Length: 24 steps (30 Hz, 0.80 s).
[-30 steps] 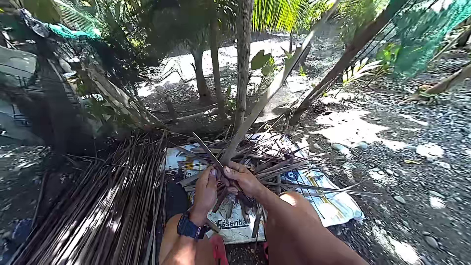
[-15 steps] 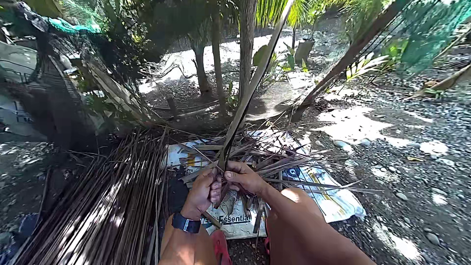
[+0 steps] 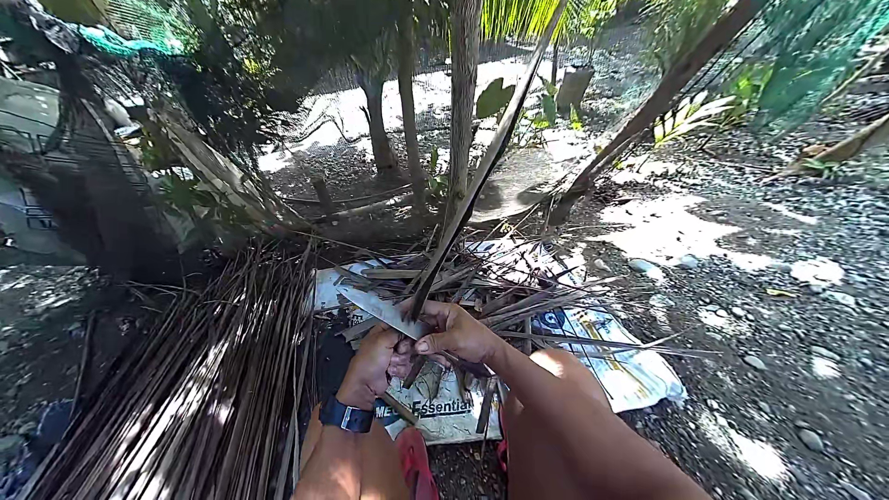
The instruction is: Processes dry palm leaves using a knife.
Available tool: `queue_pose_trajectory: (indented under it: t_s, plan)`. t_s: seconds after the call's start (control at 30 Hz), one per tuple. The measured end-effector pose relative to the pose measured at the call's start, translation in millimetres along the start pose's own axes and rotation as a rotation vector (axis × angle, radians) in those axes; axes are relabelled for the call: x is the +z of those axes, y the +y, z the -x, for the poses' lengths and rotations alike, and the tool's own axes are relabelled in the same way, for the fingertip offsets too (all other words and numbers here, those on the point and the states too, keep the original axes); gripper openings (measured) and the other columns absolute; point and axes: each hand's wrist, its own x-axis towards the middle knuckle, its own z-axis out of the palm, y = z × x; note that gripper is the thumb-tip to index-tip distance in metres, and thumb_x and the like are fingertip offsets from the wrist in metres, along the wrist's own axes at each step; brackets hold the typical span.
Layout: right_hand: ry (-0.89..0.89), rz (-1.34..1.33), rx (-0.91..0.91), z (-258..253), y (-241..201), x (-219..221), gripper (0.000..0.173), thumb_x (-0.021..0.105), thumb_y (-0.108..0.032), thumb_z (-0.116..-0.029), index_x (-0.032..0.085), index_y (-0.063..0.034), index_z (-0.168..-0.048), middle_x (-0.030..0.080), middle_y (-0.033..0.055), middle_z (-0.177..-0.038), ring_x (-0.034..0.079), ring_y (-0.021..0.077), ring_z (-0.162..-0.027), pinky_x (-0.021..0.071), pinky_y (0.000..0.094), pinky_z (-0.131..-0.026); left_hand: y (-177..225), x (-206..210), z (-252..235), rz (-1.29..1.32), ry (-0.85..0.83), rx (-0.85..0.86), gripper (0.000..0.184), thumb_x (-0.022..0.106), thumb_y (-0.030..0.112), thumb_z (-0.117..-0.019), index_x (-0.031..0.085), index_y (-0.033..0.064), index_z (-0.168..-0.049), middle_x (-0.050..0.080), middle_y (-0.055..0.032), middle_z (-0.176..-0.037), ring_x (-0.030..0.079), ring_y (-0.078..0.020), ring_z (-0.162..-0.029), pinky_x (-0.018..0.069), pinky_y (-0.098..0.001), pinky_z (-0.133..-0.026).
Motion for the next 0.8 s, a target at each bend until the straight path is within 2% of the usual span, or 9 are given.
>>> queue_pose_trajectory:
  t_s: [0.2, 0.3, 0.37, 0.47, 0.53, 0.6, 0.73, 0.8]
  plan:
    - [0.116, 0.183, -0.051, 0.7, -5.7, 3.4, 0.034, 0.07, -0.001, -0.0866, 0.061, -0.0028, -0.12, 0.067, -0.0068, -0.074, 0.053, -0.0017, -0.05, 0.0451, 0.0156, -0.048, 2.6, 2.2, -0.7, -0.06, 0.052, 0.026, 0.04, 0.025, 0.005, -0.1088, 0.049, 0.0137, -0.077, 0.043, 0.0089, -0.053, 0.033, 0.0041, -0.038, 0.0296, -0.0101, -0.037]
    - [0.218, 0.266, -0.06, -0.8, -8.5, 3.7, 0.037, 0.07, -0.002, -0.0878, 0.061, 0.0014, -0.124, 0.068, -0.0036, -0.08, 0.052, -0.0017, -0.052, 0.045, 0.0158, -0.05, 2.5, 1.1, -1.2, -0.115, 0.059, 0.042, 0.032, 0.027, 0.01, -0.1114, 0.052, 0.011, -0.091, 0.043, 0.0083, -0.058, 0.032, 0.0037, -0.04, 0.0283, -0.0105, -0.037]
    - [0.307, 0.293, -0.061, -3.0, -11.7, 0.8, 0.039, 0.07, -0.001, -0.0878, 0.061, 0.0034, -0.126, 0.069, -0.0009, -0.082, 0.053, -0.0005, -0.052, 0.0455, 0.017, -0.05, 3.0, 0.3, -0.1, -0.179, 0.059, 0.041, 0.031, 0.029, 0.013, -0.1126, 0.054, 0.0081, -0.096, 0.043, 0.0081, -0.059, 0.032, 0.0034, -0.04, 0.0283, -0.0105, -0.037]
    - [0.242, 0.172, 0.058, -2.2, -15.5, -8.0, 0.034, 0.064, 0.001, -0.0923, 0.057, 0.0006, -0.126, 0.067, -0.0001, -0.081, 0.056, 0.0039, -0.052, 0.0501, 0.02, -0.049, 3.6, -1.7, 0.9, -0.263, 0.074, 0.001, 0.029, 0.031, 0.014, -0.1127, 0.054, 0.0062, -0.097, 0.042, 0.0079, -0.059, 0.032, 0.003, -0.04, 0.0281, -0.0109, -0.037]
    - [0.108, 0.03, 0.139, -0.3, -14.4, -11.0, 0.019, 0.054, -0.004, -0.0956, 0.054, -0.0057, -0.115, 0.064, -0.0011, -0.076, 0.057, 0.0068, -0.051, 0.052, 0.0224, -0.048, 5.0, -5.6, 1.5, -0.318, 0.066, -0.032, 0.028, 0.031, 0.014, -0.1126, 0.055, 0.0058, -0.1, 0.042, 0.0078, -0.059, 0.032, 0.0026, -0.04, 0.0277, -0.0116, -0.038]
    - [0.044, -0.085, 0.177, 2.5, -14.4, -5.8, 0.009, 0.046, -0.005, -0.0996, 0.051, -0.0084, -0.107, 0.064, -0.0011, -0.073, 0.057, 0.0064, -0.048, 0.0508, 0.0204, -0.045, 6.5, -9.2, 2.4, -0.335, 0.049, -0.069, 0.027, 0.032, 0.014, -0.1125, 0.055, 0.0062, -0.102, 0.043, 0.0076, -0.06, 0.032, 0.003, -0.04, 0.0279, -0.0112, -0.037]
    - [0.121, -0.161, 0.199, 4.1, -18.4, 4.9, 0.01, 0.043, -0.002, -0.1046, 0.051, -0.0065, -0.109, 0.06, -0.0001, -0.066, 0.054, 0.0062, -0.044, 0.0485, 0.0188, -0.042, 9.9, -14.7, 4.6, -0.313, 0.019, -0.098, 0.029, 0.031, 0.013, -0.1125, 0.056, 0.0064, -0.1, 0.042, 0.008, -0.058, 0.032, 0.0037, -0.04, 0.0275, -0.0108, -0.037]
    - [0.215, -0.17, 0.16, 4.9, -24.5, 3.4, 0.01, 0.041, -0.001, -0.1048, 0.05, -0.0061, -0.105, 0.059, -0.0001, -0.065, 0.053, 0.0062, -0.043, 0.0475, 0.0188, -0.041, 11.6, -18.3, 6.3, -0.281, -0.014, -0.104, 0.031, 0.03, 0.012, -0.1123, 0.056, 0.0066, -0.097, 0.041, 0.0089, -0.057, 0.032, 0.0045, -0.04, 0.0265, -0.0101, -0.036]
